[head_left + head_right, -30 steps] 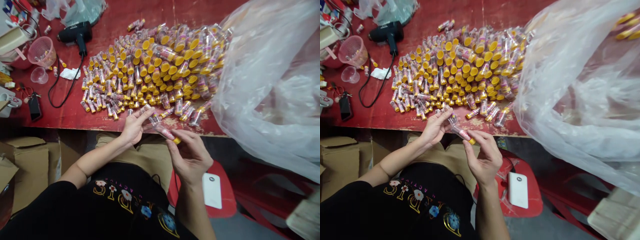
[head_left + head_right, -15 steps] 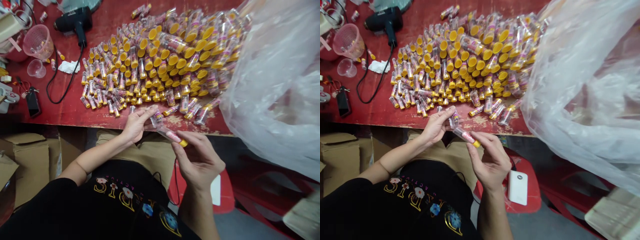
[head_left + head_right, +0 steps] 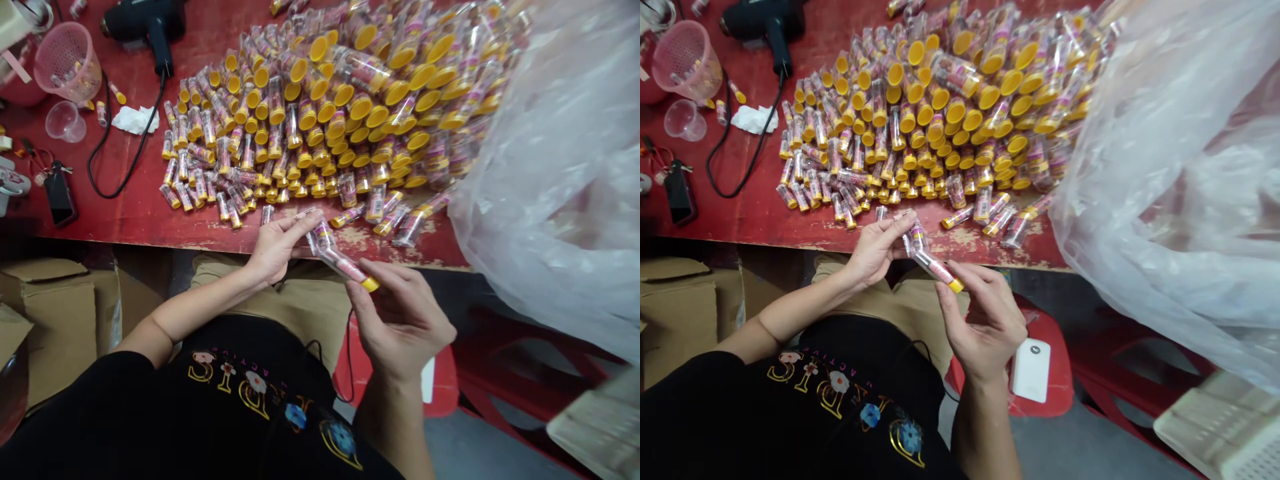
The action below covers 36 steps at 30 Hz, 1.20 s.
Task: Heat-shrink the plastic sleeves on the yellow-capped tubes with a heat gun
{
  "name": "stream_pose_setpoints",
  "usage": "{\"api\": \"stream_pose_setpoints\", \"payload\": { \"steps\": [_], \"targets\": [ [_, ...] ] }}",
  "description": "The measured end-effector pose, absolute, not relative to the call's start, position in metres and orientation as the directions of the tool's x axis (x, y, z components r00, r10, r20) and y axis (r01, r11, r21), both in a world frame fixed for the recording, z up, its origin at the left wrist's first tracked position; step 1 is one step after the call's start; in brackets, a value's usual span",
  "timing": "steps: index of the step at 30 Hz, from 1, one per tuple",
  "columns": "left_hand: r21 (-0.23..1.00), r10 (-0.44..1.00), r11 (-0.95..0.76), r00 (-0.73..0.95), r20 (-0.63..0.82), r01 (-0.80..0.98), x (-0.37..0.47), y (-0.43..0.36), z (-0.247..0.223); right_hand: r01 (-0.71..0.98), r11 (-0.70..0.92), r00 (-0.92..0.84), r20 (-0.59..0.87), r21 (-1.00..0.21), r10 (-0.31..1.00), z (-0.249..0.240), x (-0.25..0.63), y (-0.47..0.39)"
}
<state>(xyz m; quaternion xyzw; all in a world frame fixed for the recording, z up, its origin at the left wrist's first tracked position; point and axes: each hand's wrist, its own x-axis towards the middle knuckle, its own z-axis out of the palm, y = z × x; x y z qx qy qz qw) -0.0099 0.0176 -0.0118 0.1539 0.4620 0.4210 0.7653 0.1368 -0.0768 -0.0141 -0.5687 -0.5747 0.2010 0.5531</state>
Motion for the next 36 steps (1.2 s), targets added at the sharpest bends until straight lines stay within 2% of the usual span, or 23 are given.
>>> {"api": "stream_pose_setpoints", "payload": {
  "steps": [3, 8, 12, 16, 18, 23, 28, 36],
  "targets": [
    [0.625, 0.786, 0.609, 0.263, -0.560, -0.488, -0.011, 0.017, -0.011, 0.518, 0.273, 0.239, 0.444, -0.810, 0.863, -0.014, 0.136, -0.078],
    [0.638, 0.820, 0.569, 0.298, -0.489, -0.519, -0.012, 0.012, -0.012, 0.625, 0.329, 0.254, 0.584, -0.708, 0.771, -0.023, 0.130, -0.080],
    [0.643, 0.843, 0.536, 0.299, -0.447, -0.547, -0.011, 0.008, -0.018, 0.544, 0.309, 0.227, 0.491, -0.780, 0.841, -0.031, 0.120, -0.079],
    [0.700, 0.861, 0.507, 0.335, -0.383, -0.503, -0.008, 0.001, -0.022, 0.506, 0.248, 0.351, 0.461, -0.826, 0.815, -0.037, 0.113, -0.072],
    [0.728, 0.860, 0.501, 0.363, -0.358, -0.468, -0.006, -0.004, -0.024, 0.518, 0.257, 0.393, 0.494, -0.815, 0.776, -0.039, 0.115, -0.066],
    [0.763, 0.863, 0.478, 0.398, -0.313, -0.436, -0.007, -0.005, -0.026, 0.592, 0.295, 0.280, 0.534, -0.750, 0.798, -0.036, 0.122, -0.055],
    [0.780, 0.864, 0.452, 0.429, -0.263, -0.432, -0.007, -0.003, -0.026, 0.618, 0.291, 0.373, 0.598, -0.731, 0.710, -0.034, 0.117, -0.054],
    [0.802, 0.872, 0.425, 0.429, -0.237, -0.420, -0.002, -0.005, -0.032, 0.610, 0.246, 0.398, 0.560, -0.753, 0.726, -0.034, 0.114, -0.049]
  ]
}}
